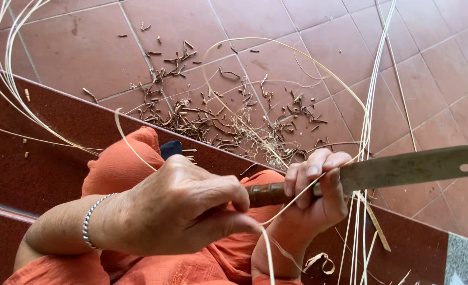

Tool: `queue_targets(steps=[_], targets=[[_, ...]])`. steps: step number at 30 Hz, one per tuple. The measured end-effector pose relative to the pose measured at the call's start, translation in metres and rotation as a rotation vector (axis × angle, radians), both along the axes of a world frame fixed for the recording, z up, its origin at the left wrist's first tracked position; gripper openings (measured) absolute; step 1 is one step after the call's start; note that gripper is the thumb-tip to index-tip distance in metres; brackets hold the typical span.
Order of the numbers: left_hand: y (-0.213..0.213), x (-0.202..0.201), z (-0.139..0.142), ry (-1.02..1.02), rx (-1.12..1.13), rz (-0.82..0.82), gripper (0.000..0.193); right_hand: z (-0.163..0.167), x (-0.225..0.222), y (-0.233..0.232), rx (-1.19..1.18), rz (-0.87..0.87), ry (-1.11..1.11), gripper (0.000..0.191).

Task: The person sits on a tiled floor and uses a machete to shave thin strips from bamboo rods. They hold the rod with the left hand and draw the blade along its length to remove the outer layer, producing fine shavings that accumulate on the floor.

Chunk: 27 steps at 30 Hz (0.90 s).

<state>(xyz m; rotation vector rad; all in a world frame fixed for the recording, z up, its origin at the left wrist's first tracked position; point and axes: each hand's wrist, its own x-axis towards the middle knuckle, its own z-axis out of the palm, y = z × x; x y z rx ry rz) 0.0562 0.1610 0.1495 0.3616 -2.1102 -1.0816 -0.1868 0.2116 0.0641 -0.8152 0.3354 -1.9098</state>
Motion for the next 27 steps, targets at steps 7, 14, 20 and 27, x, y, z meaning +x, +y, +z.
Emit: queue_targets(steps=[7, 14, 20, 27], targets=[[-0.007, 0.002, -0.011, -0.044, -0.083, 0.138, 0.027, -0.027, -0.016, -0.035, 0.090, -0.152, 0.020, 0.009], [-0.025, -0.004, -0.027, -0.248, -0.144, 0.275, 0.028, -0.081, -0.047, -0.089, 0.324, -0.189, -0.067, 0.005], [-0.045, -0.012, -0.048, -0.284, -0.172, 0.302, 0.025, -0.124, -0.068, -0.123, 0.517, -0.303, 0.028, 0.008], [-0.063, -0.013, -0.062, -0.253, -0.082, 0.318, 0.017, -0.141, -0.079, -0.149, 0.582, -0.318, 0.075, 0.006]])
